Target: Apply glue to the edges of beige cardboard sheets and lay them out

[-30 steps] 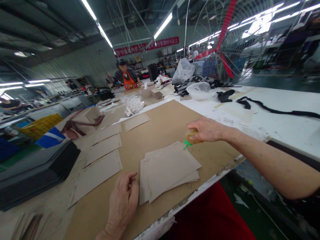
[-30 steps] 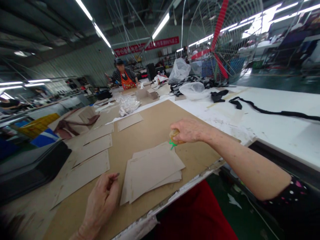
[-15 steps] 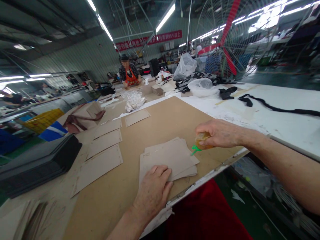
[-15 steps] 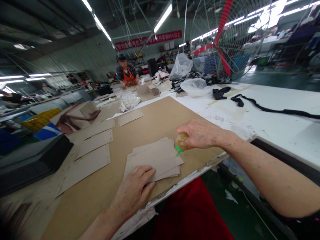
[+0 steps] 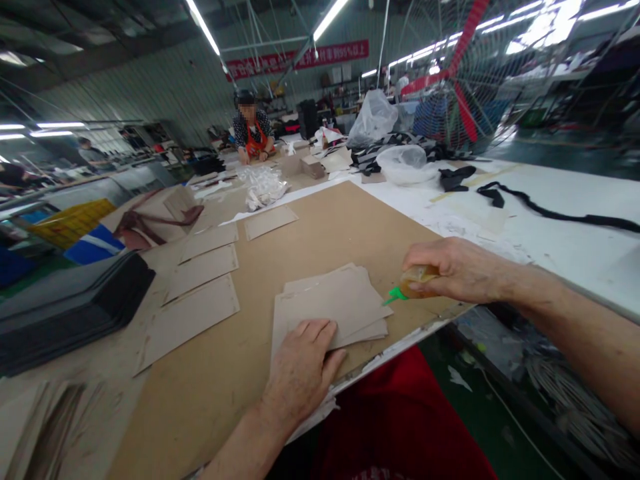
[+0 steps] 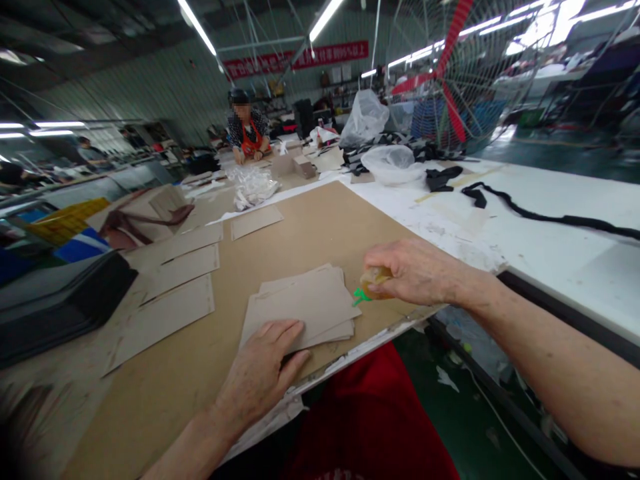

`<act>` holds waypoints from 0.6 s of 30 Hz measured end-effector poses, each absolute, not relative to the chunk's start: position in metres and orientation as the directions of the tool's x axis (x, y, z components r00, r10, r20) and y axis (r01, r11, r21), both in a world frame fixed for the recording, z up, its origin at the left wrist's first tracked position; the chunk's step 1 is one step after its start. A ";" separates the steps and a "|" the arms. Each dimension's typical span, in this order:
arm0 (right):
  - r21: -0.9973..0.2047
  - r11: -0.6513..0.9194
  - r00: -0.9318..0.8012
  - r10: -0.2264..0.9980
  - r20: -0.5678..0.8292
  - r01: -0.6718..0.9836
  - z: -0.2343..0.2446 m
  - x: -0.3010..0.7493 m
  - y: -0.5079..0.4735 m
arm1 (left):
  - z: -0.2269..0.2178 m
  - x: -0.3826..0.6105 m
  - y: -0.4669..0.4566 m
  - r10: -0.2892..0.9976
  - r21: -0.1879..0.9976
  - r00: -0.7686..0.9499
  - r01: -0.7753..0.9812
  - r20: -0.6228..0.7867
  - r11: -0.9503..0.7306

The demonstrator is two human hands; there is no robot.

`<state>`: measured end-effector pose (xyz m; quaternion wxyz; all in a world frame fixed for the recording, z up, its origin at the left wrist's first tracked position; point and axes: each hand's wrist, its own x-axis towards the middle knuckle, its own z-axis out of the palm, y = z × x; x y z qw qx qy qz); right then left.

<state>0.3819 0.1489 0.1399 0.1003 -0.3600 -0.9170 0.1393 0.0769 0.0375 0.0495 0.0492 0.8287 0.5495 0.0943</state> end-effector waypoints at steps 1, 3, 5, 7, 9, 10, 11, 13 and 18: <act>-0.331 0.709 -0.725 0.682 0.098 0.623 0.139 0.383 0.148 | 0.050 0.078 0.038 0.922 0.183 0.375 0.904 0.099 -0.388; -0.340 0.720 -0.739 0.667 0.099 0.605 0.136 0.385 0.147 | 0.051 0.080 0.038 0.924 0.175 0.370 0.908 0.092 -0.381; -0.348 0.723 -0.745 0.661 0.094 0.597 0.135 0.386 0.146 | 0.051 0.082 0.038 0.927 0.160 0.366 0.913 0.086 -0.376; -0.344 0.723 -0.743 0.662 0.098 0.599 0.135 0.387 0.144 | 0.050 0.082 0.039 0.925 0.148 0.369 0.914 0.085 -0.378; -0.338 0.724 -0.742 0.663 0.101 0.601 0.137 0.387 0.143 | 0.050 0.081 0.040 0.922 0.154 0.378 0.909 0.086 -0.387; -0.340 0.724 -0.745 0.661 0.093 0.600 0.138 0.387 0.143 | 0.050 0.081 0.040 0.920 0.163 0.382 0.906 0.086 -0.391; -0.344 0.723 -0.748 0.659 0.081 0.599 0.140 0.386 0.143 | 0.051 0.080 0.041 0.919 0.176 0.384 0.902 0.086 -0.394; -0.350 0.716 -0.748 0.661 0.062 0.604 0.142 0.386 0.145 | 0.052 0.078 0.042 0.917 0.200 0.391 0.895 0.083 -0.400; -0.346 0.720 -0.738 0.666 0.104 0.601 0.138 0.380 0.154 | 0.053 0.074 0.045 0.906 0.224 0.413 0.878 0.090 -0.422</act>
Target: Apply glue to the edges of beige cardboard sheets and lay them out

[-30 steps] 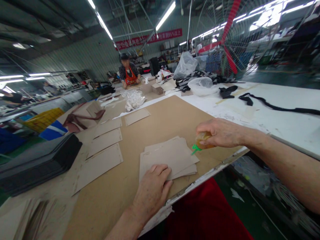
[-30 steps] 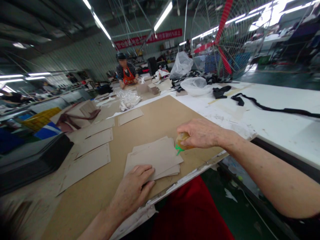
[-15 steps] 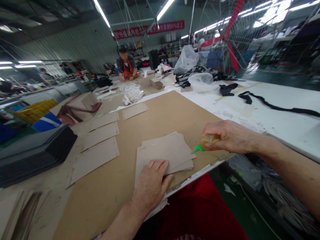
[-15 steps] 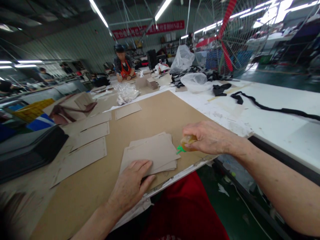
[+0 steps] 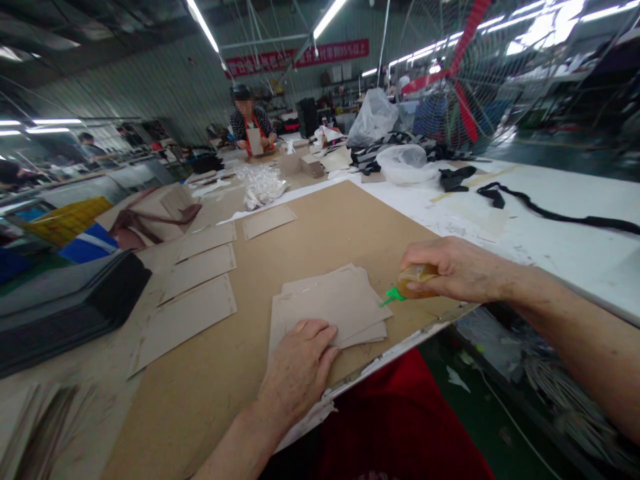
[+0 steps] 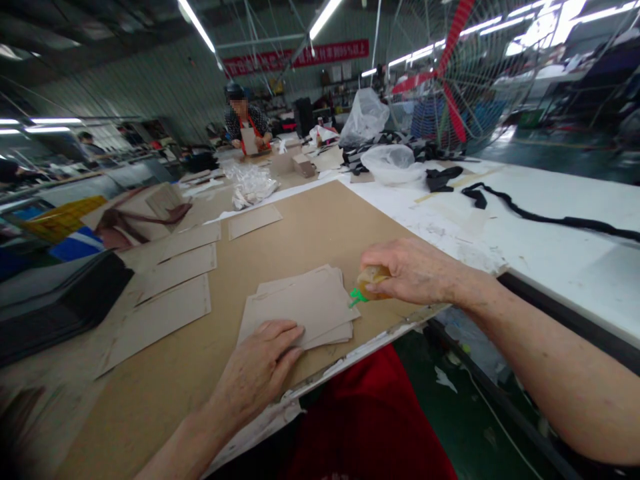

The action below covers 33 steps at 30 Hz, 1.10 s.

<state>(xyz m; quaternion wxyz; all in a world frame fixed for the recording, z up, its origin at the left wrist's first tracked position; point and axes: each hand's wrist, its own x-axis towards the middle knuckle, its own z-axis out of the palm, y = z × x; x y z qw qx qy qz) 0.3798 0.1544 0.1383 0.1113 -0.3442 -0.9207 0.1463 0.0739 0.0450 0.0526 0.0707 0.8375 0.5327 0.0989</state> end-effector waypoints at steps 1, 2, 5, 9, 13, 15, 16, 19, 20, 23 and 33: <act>-0.343 0.725 -0.739 0.664 0.116 0.598 0.137 0.379 0.156 | 0.053 0.073 0.045 0.905 0.226 0.415 0.877 0.088 -0.424; -0.340 0.728 -0.740 0.662 0.120 0.596 0.136 0.378 0.157 | 0.053 0.073 0.045 0.905 0.229 0.418 0.876 0.084 -0.425; -0.361 0.725 -0.753 0.653 0.089 0.586 0.136 0.378 0.157 | 0.053 0.072 0.047 0.908 0.244 0.414 0.875 0.066 -0.417; -0.403 0.696 -0.743 0.667 0.056 0.594 0.140 0.380 0.155 | 0.056 0.069 0.051 0.907 0.263 0.420 0.871 0.036 -0.414; -0.396 0.691 -0.724 0.684 0.089 0.605 0.138 0.380 0.156 | 0.060 0.066 0.056 0.903 0.279 0.430 0.867 0.000 -0.413; -0.403 0.683 -0.725 0.685 0.065 0.609 0.136 0.383 0.155 | 0.062 0.065 0.058 0.899 0.287 0.437 0.862 -0.006 -0.417; -0.412 0.676 -0.727 0.685 0.048 0.611 0.136 0.384 0.154 | 0.063 0.065 0.058 0.899 0.288 0.439 0.861 -0.003 -0.419; -0.428 0.673 -0.729 0.683 0.047 0.603 0.136 0.389 0.151 | 0.065 0.065 0.060 0.900 0.289 0.435 0.861 0.005 -0.418; -0.426 0.677 -0.727 0.683 0.062 0.600 0.136 0.389 0.151 | 0.066 0.065 0.061 0.902 0.291 0.432 0.862 0.005 -0.415; -0.423 0.683 -0.726 0.683 0.080 0.596 0.135 0.390 0.150 | 0.067 0.065 0.064 0.907 0.295 0.420 0.867 0.000 -0.401; -0.761 0.395 -0.493 0.862 0.113 0.515 0.104 0.419 0.157 | 0.067 0.062 0.072 0.913 0.327 0.407 0.867 -0.029 -0.376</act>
